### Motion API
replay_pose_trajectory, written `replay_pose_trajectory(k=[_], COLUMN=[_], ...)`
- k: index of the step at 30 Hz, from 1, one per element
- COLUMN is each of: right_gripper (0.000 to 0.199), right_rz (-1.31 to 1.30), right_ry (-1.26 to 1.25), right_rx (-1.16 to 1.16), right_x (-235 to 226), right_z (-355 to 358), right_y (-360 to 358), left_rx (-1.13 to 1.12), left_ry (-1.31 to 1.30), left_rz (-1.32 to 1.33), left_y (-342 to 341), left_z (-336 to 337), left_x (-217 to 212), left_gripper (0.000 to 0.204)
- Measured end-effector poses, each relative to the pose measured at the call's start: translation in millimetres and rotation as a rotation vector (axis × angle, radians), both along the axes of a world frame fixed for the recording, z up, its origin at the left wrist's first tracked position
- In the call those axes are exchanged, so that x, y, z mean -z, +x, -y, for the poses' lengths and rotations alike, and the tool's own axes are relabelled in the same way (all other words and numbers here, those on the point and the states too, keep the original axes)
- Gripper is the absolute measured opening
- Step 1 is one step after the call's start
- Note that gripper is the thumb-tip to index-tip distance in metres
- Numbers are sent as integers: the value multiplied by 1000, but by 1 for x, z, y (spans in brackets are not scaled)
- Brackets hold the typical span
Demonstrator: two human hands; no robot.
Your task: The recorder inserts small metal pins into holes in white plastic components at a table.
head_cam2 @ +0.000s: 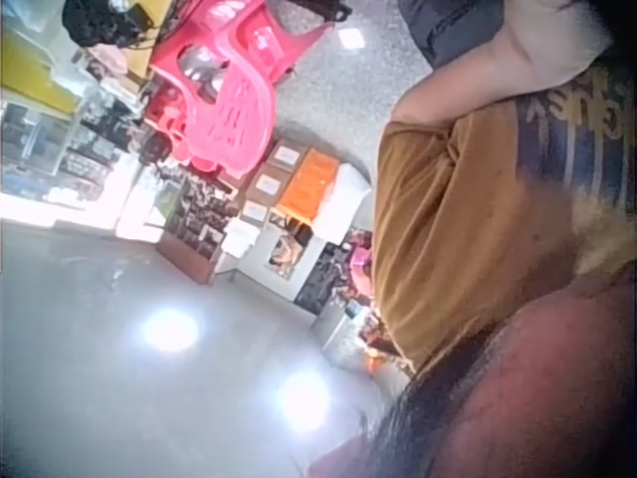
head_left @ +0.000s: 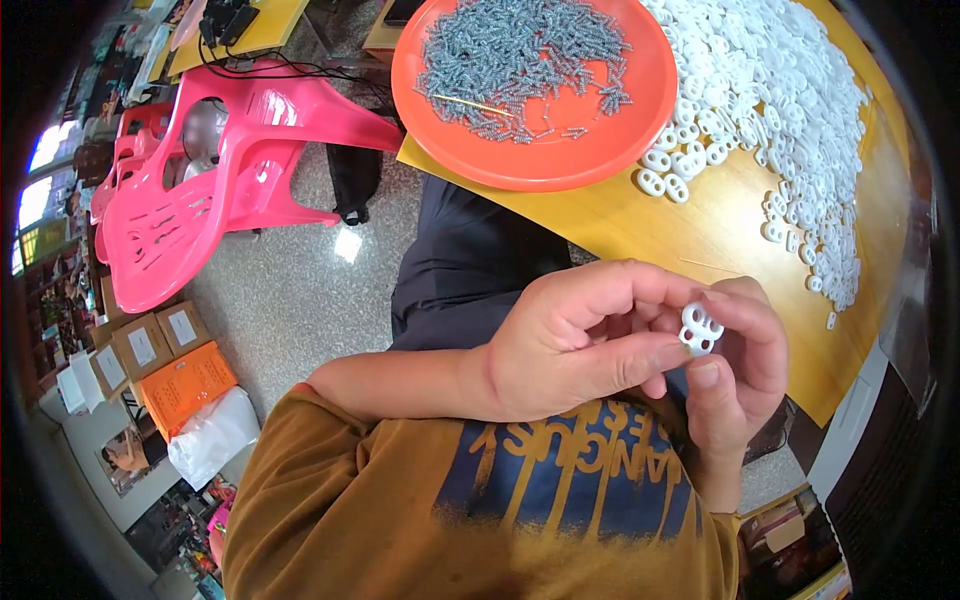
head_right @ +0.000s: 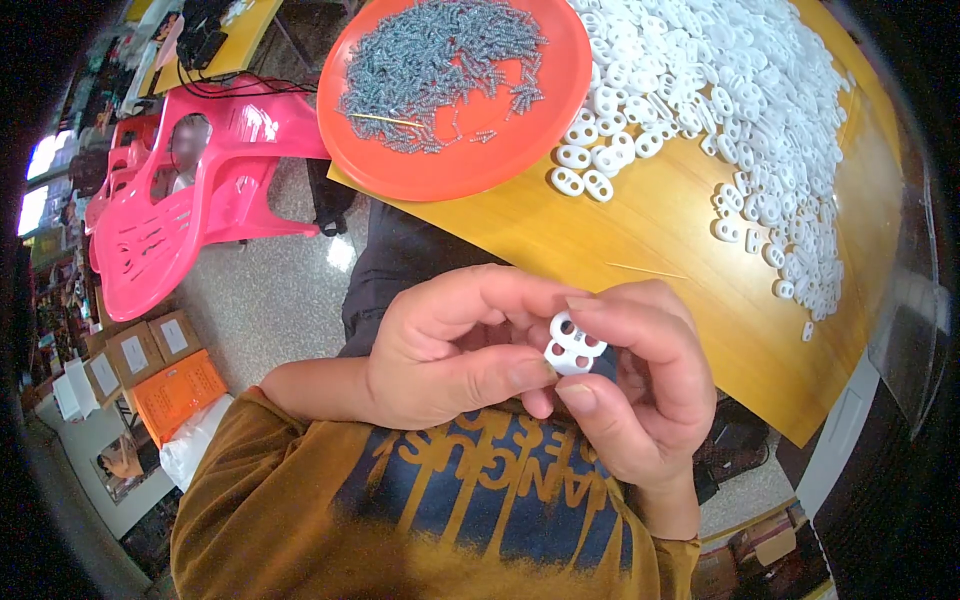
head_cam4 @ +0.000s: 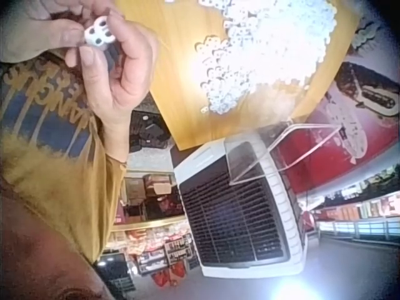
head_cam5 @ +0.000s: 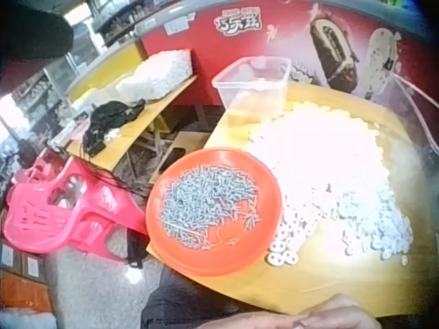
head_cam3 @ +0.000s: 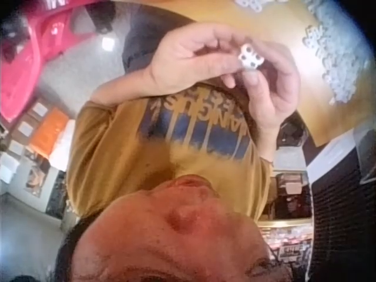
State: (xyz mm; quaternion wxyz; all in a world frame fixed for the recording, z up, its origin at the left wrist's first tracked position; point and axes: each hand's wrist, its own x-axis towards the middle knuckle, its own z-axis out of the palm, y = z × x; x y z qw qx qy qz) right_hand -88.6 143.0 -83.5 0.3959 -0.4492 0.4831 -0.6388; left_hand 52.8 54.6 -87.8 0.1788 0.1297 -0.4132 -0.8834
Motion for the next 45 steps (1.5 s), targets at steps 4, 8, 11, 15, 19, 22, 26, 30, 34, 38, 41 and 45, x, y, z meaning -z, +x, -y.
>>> replay_pose_trajectory(k=[4, 8, 11, 15, 19, 22, 26, 30, 34, 38, 41, 45], right_gripper=[31, 29, 27, 26, 25, 25, 25, 28, 32, 34, 36, 36], right_rz=[45, 34, 56, 25, 16, 46, 53, 78, 112, -44, 67, -12], right_ry=[-18, -10, -40, -58, -84, -77, -76, -105, -119, -123, -75, -116], right_rx=[-9, -20, -19, -9, 26, 45, 40, 42, 11, 31, 59, 33], right_x=[1, 2, 6, 7, 11, 11, 12, 12, 10, 11, 7, 15], right_z=[1, 0, -1, -1, -1, 0, 1, 4, 5, 5, 6, 5], right_y=[2, 1, 1, 3, 6, 9, 10, 14, 16, 13, 15, 12], left_rx=[-32, -68, -80, -93, -112, -145, -177, -181, -193, -176, -185, -179], left_ry=[-68, -83, -145, -175, -212, -243, -289, -282, -215, -231, -308, -319], left_rz=[-39, -72, -77, -91, -108, -91, -94, -97, -159, -142, -132, -130], left_y=[0, -2, -2, -2, -3, -4, -4, -4, -5, -4, -4, -3], left_z=[-2, -5, -6, -6, -6, -8, -8, -9, -12, -11, -9, -10], left_x=[3, 6, 7, 7, 7, 7, 6, 7, 10, 7, 7, 9], left_gripper=[34, 32, 31, 30, 29, 29, 30, 30, 30, 31, 33, 34])
